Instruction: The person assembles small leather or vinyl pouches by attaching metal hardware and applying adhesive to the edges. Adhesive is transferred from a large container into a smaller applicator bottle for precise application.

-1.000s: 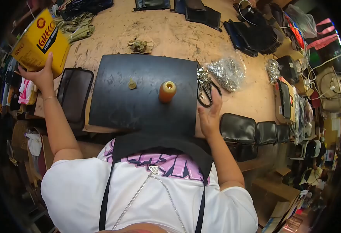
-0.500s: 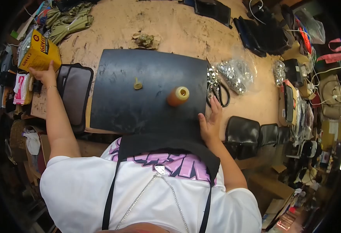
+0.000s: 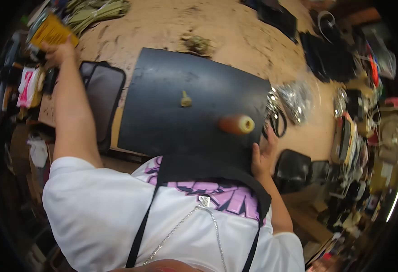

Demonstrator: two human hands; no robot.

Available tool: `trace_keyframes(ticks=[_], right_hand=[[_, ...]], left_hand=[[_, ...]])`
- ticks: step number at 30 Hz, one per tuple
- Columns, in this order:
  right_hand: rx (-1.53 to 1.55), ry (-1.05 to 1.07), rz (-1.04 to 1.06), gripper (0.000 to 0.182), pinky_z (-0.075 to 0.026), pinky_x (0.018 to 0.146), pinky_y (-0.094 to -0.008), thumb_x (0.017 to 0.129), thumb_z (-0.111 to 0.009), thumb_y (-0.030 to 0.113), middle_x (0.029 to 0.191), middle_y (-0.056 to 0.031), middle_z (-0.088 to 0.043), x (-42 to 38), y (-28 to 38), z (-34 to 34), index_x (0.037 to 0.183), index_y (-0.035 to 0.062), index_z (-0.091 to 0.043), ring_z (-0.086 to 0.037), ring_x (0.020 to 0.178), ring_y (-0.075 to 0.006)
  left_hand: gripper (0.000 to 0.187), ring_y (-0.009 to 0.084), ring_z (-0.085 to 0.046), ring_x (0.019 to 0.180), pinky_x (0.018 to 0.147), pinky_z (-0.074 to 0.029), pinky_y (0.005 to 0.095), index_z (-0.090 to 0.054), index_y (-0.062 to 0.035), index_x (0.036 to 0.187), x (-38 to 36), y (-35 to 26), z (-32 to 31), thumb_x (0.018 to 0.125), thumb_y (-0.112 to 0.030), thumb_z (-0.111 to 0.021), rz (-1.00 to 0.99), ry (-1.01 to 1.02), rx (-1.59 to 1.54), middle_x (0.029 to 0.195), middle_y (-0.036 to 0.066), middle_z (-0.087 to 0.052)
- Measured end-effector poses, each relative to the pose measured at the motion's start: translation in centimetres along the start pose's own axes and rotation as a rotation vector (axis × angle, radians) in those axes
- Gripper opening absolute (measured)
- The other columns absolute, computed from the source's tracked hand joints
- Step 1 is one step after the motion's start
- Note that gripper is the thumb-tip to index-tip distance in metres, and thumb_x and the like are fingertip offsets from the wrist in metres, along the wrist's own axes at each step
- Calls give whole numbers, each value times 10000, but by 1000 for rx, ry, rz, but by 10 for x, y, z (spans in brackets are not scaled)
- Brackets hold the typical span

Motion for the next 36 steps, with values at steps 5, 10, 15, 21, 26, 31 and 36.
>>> trace_keyframes(ticks=[5,10,15,21,26,31,36], right_hand=[[-33,22,-70,592,-240,1177,-423,1017,-544,254,1502,-182,-399,-2,-4,-2,1512,23,-317,-368,1405,-315],[-46,0,-90,582,-294,1153,-433,992,-567,238,1475,-207,-438,-7,-14,-1,1481,-2,-361,-414,1370,-338],[-143,79,-85,578,-260,1164,-390,1013,-537,200,1490,-168,-421,-3,-4,1,1514,19,-314,-398,1378,-284],[-150,18,-97,602,-192,1184,-500,936,-641,248,1455,-183,-480,2,0,3,1456,32,-426,-407,1382,-350],[-255,12,-37,663,-186,1174,-541,896,-701,324,1451,-163,-476,0,2,3,1451,74,-440,-371,1404,-384],[-140,20,160,742,-207,1172,-545,834,-775,375,1474,-149,-448,36,53,1,1451,117,-452,-350,1417,-384],[442,188,38,799,-344,1129,-399,752,-870,283,1414,-141,-509,61,48,-35,1425,105,-477,-466,1337,-300]], left_hand=[[1273,559,-427,1268,1031,-458,543,147,-254,1549,-18,-25,3,754,-503,-814,133,84,-171,1508,337,-88],[1231,514,-341,1359,1087,-390,568,118,-288,1565,-7,-16,-3,774,-477,-806,165,36,-167,1557,325,-58],[1356,565,-195,1443,1159,-287,595,169,-275,1579,47,30,-41,692,-724,-753,51,99,-28,1606,339,70],[1322,489,-328,1410,1148,-327,506,-23,-93,1585,48,11,-23,688,-679,-796,78,66,-114,1592,332,-97],[497,188,-581,1116,980,-439,324,-595,-3,1248,-121,-124,105,968,-410,-642,-518,674,-759,1175,136,-645],[419,276,-664,887,799,-525,360,-656,-101,1239,-355,-148,202,947,-400,-645,-1022,1150,-406,951,146,-678],[255,250,-669,954,832,-523,345,-682,-84,1145,-398,-154,205,955,-251,-658,-957,1147,-528,1055,96,-673]])
Point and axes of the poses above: each hand's wrist, its own x-axis towards the middle knuckle, its own z-axis out of the back of the hand, y = z × x, the point moved 6 cm from there along x, towards the middle knuckle
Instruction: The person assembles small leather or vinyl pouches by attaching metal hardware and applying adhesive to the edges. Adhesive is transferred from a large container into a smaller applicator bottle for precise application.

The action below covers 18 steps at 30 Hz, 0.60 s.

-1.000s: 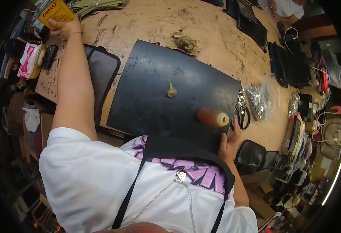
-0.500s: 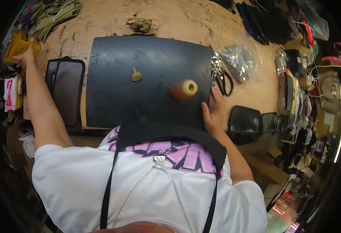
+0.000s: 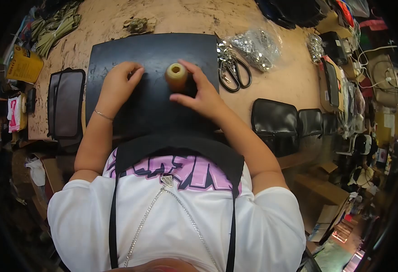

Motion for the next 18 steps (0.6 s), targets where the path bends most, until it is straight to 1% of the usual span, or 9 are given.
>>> trace_keyframes(ticks=[1,2,5,7,8,11,14,17,18], right_hand=[[90,37,-52,805,-369,1115,-373,738,-883,264,1399,-137,-522,2,-6,-4,1417,101,-483,-490,1317,-278],[105,9,-38,773,-414,1061,-357,729,-882,240,1290,-110,-574,1,-9,-3,1388,102,-502,-546,1221,-226],[49,28,30,689,-448,1000,-346,742,-856,199,1210,-77,-568,-10,-8,0,1341,111,-528,-558,1150,-204],[127,41,3,655,-420,1046,-353,774,-821,122,1245,-70,-556,-26,-3,1,1344,78,-501,-536,1214,-192],[165,47,-11,640,-406,1069,-356,790,-804,84,1263,-67,-549,-34,0,2,1346,62,-487,-525,1246,-187],[162,-2,42,625,-484,925,-354,723,-815,147,1189,-58,-533,-50,3,9,1289,114,-552,-562,1112,-198],[131,-38,57,660,-493,906,-350,710,-800,133,1216,-74,-552,-62,12,13,1317,108,-541,-575,1094,-206],[61,-106,132,694,-494,893,-348,700,-804,126,1213,-92,-575,-68,20,17,1339,113,-533,-593,1064,-228],[27,-132,170,707,-494,887,-348,695,-806,123,1207,-100,-585,-70,23,19,1347,116,-531,-600,1051,-238]], left_hand=[[239,225,-668,974,855,-522,330,-678,-79,1154,0,-3,-2,965,-222,-650,44,-3,-263,1097,86,-676],[225,199,-668,995,877,-521,315,-674,-74,1163,0,-8,-3,974,-192,-643,87,-7,-526,1140,76,-679],[249,155,-636,1061,955,-505,309,-650,-48,1217,-8,-36,2,981,-125,-633,105,-71,-1189,1210,80,-663],[276,158,-631,1073,973,-502,311,-640,-44,1238,-17,-61,6,968,-101,-643,84,31,-1324,1205,88,-662],[287,155,-629,1075,976,-501,309,-638,-40,1243,-21,-69,6,961,-91,-651,80,69,-1322,1201,86,-661],[312,135,-621,1077,975,-495,296,-636,-28,1243,-31,-88,2,935,-62,-679,82,154,-1175,1181,67,-659],[326,120,-612,1079,966,-488,279,-640,-32,1233,-38,-106,-3,913,-47,-704,-38,245,-1018,1133,42,-658],[278,97,-607,1031,914,-490,257,-652,-29,1145,-40,-113,-10,882,-38,-742,-41,218,-964,1088,28,-657],[258,103,-620,985,875,-498,255,-659,-24,1095,-41,-112,-11,864,-68,-766,-78,127,-883,1040,27,-663]])
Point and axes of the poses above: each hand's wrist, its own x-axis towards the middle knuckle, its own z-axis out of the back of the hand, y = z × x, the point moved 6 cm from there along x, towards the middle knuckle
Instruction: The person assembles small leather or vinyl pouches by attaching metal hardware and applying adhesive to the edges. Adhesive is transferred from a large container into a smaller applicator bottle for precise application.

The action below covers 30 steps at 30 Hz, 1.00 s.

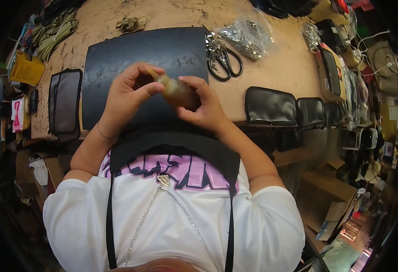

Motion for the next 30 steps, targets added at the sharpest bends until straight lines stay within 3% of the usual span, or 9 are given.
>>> trace_keyframes(ticks=[2,9,12,15,19,23,24,27,30], right_hand=[[-74,-40,-33,726,-500,865,-362,674,-821,108,1150,-111,-609,1,3,5,1343,113,-542,-612,1012,-277],[-514,58,292,765,-512,799,-401,601,-857,84,1013,-141,-637,13,51,18,1318,96,-592,-618,921,-348],[-261,145,-21,686,-511,804,-374,669,-845,84,1035,-110,-638,6,32,18,1296,85,-566,-633,932,-263],[663,243,-570,583,-507,812,-339,758,-823,145,1065,-66,-619,-8,5,1,1256,85,-525,-617,962,-176],[1008,255,-611,558,-503,841,-314,793,-807,267,1096,-62,-603,-15,11,-9,1228,96,-502,-604,987,-151],[-100,91,-112,632,-513,841,-338,804,-797,219,1118,-92,-614,8,33,7,1321,96,-456,-632,980,-204],[-82,136,-56,731,-517,840,-347,807,-798,189,1148,-115,-612,8,30,6,1400,111,-378,-634,1003,-226],[1121,161,-637,799,-511,863,-348,803,-807,166,1163,-145,-607,-9,24,-10,1433,132,-318,-626,1028,-229],[912,159,-625,787,-505,874,-340,810,-813,197,1154,-152,-602,-11,20,-9,1411,141,-308,-618,1018,-203]], left_hand=[[245,114,-645,892,797,-513,252,-673,-15,996,-2,2,1,830,-127,-815,-129,-128,175,943,26,-674],[231,57,-600,870,764,-487,207,-626,-44,1029,-8,11,1,865,-79,-785,174,-17,130,1036,22,-665],[265,87,-620,950,838,-500,235,-627,-42,1082,-7,9,-4,860,-52,-771,138,68,42,1078,42,-668],[356,137,-621,1081,954,-489,285,-622,-36,1199,-6,2,-13,864,-36,-743,97,240,-221,1186,78,-662],[468,195,-588,1209,1056,-447,342,-567,-11,1345,-11,-6,-26,898,-59,-695,102,254,-463,1348,120,-613],[416,203,-536,1279,1089,-414,345,-600,7,1310,-3,12,-17,909,-73,-678,228,169,-173,1360,126,-610],[402,199,-515,1302,1097,-403,341,-621,-1,1295,-6,12,-19,909,-85,-694,234,174,-169,1348,122,-619],[405,228,-451,1370,1163,-305,367,-635,-5,1285,-3,3,-25,912,-138,-716,-9,287,-283,1367,127,-613],[407,233,-486,1345,1157,-319,367,-628,0,1293,-7,11,-26,916,-129,-713,-42,184,-406,1367,125,-617]])
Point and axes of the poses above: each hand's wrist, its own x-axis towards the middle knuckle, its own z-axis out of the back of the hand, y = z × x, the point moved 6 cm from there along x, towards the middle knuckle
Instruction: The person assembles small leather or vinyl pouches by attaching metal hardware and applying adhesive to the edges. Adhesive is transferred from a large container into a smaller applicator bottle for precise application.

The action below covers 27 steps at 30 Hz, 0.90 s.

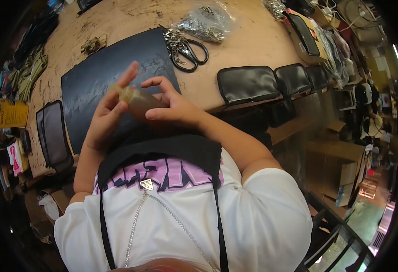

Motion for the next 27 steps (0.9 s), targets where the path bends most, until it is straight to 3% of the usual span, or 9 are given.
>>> trace_keyframes(ticks=[5,8,9,11,14,18,21,25,27], right_hand=[[-1091,-299,580,616,-554,771,-348,832,-797,254,1095,-129,-628,1,23,6,1309,104,-436,-670,916,-221],[239,143,-189,616,-571,667,-350,815,-797,311,1070,-126,-642,-2,-7,1,1293,92,-477,-689,798,-250],[339,268,-206,664,-566,605,-343,809,-788,354,1046,-122,-645,-6,-13,-6,1329,96,-467,-675,705,-248],[327,164,-138,660,-572,681,-347,818,-796,306,1036,-125,-645,-5,-13,-5,1349,103,-461,-676,773,-244],[-1086,-296,589,652,-560,780,-352,816,-811,258,1094,-128,-627,4,21,6,1350,112,-466,-663,901,-232],[137,57,86,650,-511,882,-350,812,-822,235,1220,-93,-586,11,-11,6,1332,97,-456,-600,1055,-192],[269,210,-141,630,-513,882,-360,813,-819,244,1226,-82,-583,-2,-14,-2,1308,90,-461,-595,1085,-192],[-1082,-351,472,575,-517,838,-345,769,-854,314,1098,-86,-626,0,29,9,1192,68,-552,-607,1057,-182],[-853,-222,291,596,-484,875,-309,769,-854,351,1045,-84,-632,3,24,12,1183,37,-561,-597,1026,-160]], left_hand=[[386,207,-594,1224,1067,-426,321,-638,12,1280,4,11,26,916,-97,-709,90,-144,326,1307,141,-653],[347,192,-591,1222,1063,-427,320,-661,17,1247,2,1,4,924,-103,-698,62,-24,89,1303,140,-656],[335,192,-592,1220,1061,-429,323,-667,19,1238,-1,1,-3,928,-105,-692,89,54,-14,1305,138,-656],[324,198,-584,1233,1067,-425,332,-675,20,1226,2,2,-3,933,-117,-685,113,39,5,1317,142,-648],[327,222,-558,1274,1094,-401,358,-682,13,1221,9,11,17,936,-147,-683,163,-117,366,1346,159,-626],[311,210,-573,1255,1093,-401,352,-691,12,1207,10,6,0,938,-143,-684,64,45,94,1313,147,-651],[298,212,-583,1243,1092,-402,346,-695,8,1203,14,4,-12,944,-138,-680,38,132,26,1288,146,-667],[265,240,-593,1238,1112,-382,349,-710,13,1164,17,9,11,952,-141,-670,138,-141,382,1244,154,-689],[249,255,-596,1242,1134,-362,381,-717,19,1140,16,13,7,947,-129,-662,167,-176,281,1228,156,-696]])
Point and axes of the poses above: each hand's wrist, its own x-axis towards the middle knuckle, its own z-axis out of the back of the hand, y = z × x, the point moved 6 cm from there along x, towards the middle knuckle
